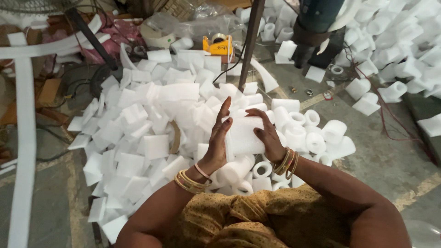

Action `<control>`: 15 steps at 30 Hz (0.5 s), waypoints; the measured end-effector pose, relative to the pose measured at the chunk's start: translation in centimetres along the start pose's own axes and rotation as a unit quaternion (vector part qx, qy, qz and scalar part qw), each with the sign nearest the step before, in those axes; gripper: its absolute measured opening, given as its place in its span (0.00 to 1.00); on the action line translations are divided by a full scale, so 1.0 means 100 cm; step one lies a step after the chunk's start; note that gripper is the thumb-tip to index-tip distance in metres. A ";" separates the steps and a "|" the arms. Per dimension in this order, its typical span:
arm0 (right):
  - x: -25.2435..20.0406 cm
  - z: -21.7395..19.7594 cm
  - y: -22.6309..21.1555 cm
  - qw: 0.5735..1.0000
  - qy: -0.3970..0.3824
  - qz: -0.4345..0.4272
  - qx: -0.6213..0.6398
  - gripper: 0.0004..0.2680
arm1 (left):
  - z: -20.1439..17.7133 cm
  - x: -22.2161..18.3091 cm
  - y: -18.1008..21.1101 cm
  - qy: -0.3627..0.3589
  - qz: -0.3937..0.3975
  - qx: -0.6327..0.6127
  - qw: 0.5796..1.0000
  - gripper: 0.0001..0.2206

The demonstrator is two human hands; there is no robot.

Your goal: The person picks up white foam cylinders from a large pile on the floor, holds them up to a mounted machine to process the center, and then places the finished foam pieces into a different pile.

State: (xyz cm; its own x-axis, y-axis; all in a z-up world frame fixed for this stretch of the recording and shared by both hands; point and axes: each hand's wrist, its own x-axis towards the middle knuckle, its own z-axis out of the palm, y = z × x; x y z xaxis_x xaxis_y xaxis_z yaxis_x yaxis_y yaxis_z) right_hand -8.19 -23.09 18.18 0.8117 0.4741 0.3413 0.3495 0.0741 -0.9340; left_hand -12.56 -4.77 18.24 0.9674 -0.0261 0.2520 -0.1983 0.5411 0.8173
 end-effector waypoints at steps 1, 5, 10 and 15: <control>0.002 -0.004 0.001 0.999 0.012 0.003 -0.046 0.21 | -0.001 0.005 -0.008 0.012 0.004 0.011 1.000 0.31; -0.007 -0.023 0.009 0.987 0.058 0.056 -0.135 0.18 | -0.007 0.025 -0.040 0.046 0.000 0.013 0.999 0.31; -0.015 -0.051 0.037 0.975 0.181 0.121 0.033 0.17 | 0.011 0.064 -0.083 0.033 -0.031 -0.002 0.999 0.31; -0.004 -0.095 0.071 0.949 0.264 0.037 0.169 0.15 | 0.035 0.112 -0.122 0.017 -0.059 -0.016 0.998 0.31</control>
State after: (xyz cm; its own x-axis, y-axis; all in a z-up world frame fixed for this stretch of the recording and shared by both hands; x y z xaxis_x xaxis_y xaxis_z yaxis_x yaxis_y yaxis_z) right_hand -1.63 -31.07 12.41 0.9808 -0.0108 0.1949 0.1845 0.3774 -0.9075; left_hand 0.10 -14.59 12.95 0.9884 -0.0635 0.1379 -0.0787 0.5625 0.8230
